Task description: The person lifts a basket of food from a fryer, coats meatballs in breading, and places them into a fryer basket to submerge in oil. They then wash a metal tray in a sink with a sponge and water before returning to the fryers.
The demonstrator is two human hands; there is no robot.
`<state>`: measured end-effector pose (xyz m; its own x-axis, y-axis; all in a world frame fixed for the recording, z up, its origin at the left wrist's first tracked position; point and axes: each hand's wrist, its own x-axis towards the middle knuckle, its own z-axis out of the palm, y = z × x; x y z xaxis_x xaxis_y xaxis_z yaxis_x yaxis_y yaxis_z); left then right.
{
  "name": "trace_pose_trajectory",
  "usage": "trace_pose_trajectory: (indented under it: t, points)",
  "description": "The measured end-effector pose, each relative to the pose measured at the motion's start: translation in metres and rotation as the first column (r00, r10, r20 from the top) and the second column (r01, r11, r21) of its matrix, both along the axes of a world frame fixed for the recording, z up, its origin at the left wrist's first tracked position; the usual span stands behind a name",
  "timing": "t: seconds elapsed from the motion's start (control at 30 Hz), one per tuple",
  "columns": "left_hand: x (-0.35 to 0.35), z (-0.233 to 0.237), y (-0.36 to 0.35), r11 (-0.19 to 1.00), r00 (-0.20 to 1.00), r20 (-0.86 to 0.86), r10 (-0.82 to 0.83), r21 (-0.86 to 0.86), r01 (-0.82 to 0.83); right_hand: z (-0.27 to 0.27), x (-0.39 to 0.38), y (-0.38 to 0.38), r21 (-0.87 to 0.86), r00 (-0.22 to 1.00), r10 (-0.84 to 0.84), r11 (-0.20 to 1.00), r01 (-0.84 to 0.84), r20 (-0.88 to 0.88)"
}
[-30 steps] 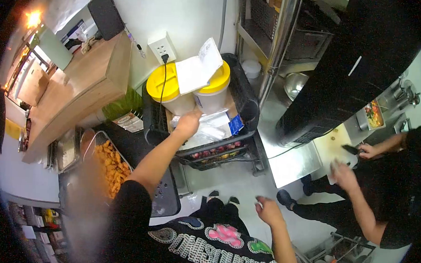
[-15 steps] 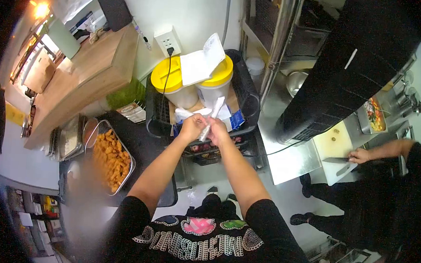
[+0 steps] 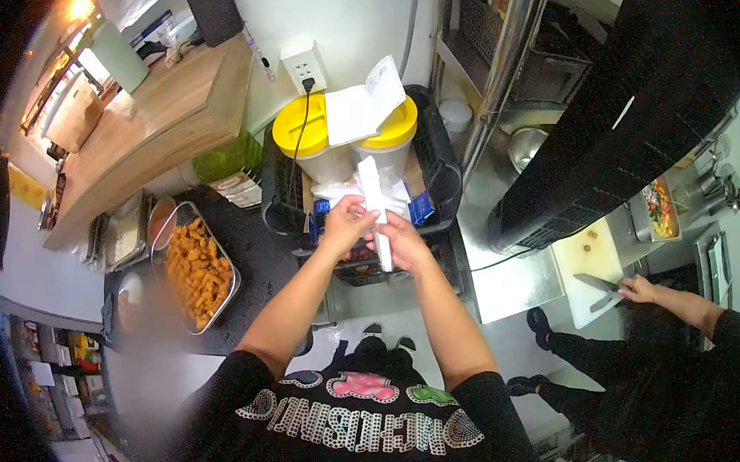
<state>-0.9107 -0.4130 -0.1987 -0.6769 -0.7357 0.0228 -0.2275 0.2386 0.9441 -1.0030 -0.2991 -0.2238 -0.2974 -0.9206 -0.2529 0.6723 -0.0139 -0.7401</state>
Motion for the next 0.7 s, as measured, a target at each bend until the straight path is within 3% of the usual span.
trace_pose_trajectory:
  t: [0.03, 0.13, 0.27, 0.33, 0.47, 0.5, 0.6, 0.63, 0.7]
  points:
    - [-0.001, 0.003, 0.001, 0.989, 0.998, 0.024, -0.065, 0.134, 0.061, 0.006, 0.005, 0.002, -0.024, 1.000, -0.004, 1.000, 0.004, -0.018]
    - [0.000, 0.010, -0.003, 0.967, 0.987, -0.082, -0.136, 0.207, 0.151, 0.030, 0.011, 0.014, 0.055, 0.985, -0.131, 0.991, 0.126, 0.115]
    - [0.003, 0.004, -0.003, 0.973, 0.974, -0.093, -0.205, 0.090, 0.213, 0.030, 0.014, 0.019, 0.040, 0.950, -0.228, 0.974, 0.225, 0.215]
    - [0.009, 0.019, -0.001, 0.939, 0.978, -0.134, -0.163, 0.282, 0.195, 0.027, 0.013, 0.017, 0.024, 0.900, -0.323, 0.943, 0.331, 0.291]
    - [0.016, 0.036, 0.007, 0.771, 0.975, -0.216, -0.043, 0.614, 0.170, 0.030, 0.023, 0.016, -0.059, 0.896, -0.429, 0.897, 0.438, 0.117]
    - [0.017, 0.045, 0.016, 0.856, 0.984, -0.169, -0.052, 0.500, 0.131, 0.029, 0.025, 0.015, -0.051, 0.896, -0.441, 0.895, 0.444, 0.058]
    - [0.020, 0.026, 0.008, 0.943, 0.968, -0.145, -0.205, 0.236, 0.235, 0.027, 0.029, 0.014, -0.094, 0.890, -0.457, 0.886, 0.453, -0.017]
    - [0.022, 0.031, 0.008, 0.912, 0.978, -0.143, -0.151, 0.361, 0.194, 0.027, 0.030, 0.014, -0.120, 0.887, -0.461, 0.882, 0.455, -0.024]
    - [0.026, 0.034, 0.006, 0.846, 0.970, -0.221, -0.104, 0.493, 0.203, 0.037, 0.033, 0.022, -0.079, 0.896, -0.418, 0.898, 0.432, 0.148]
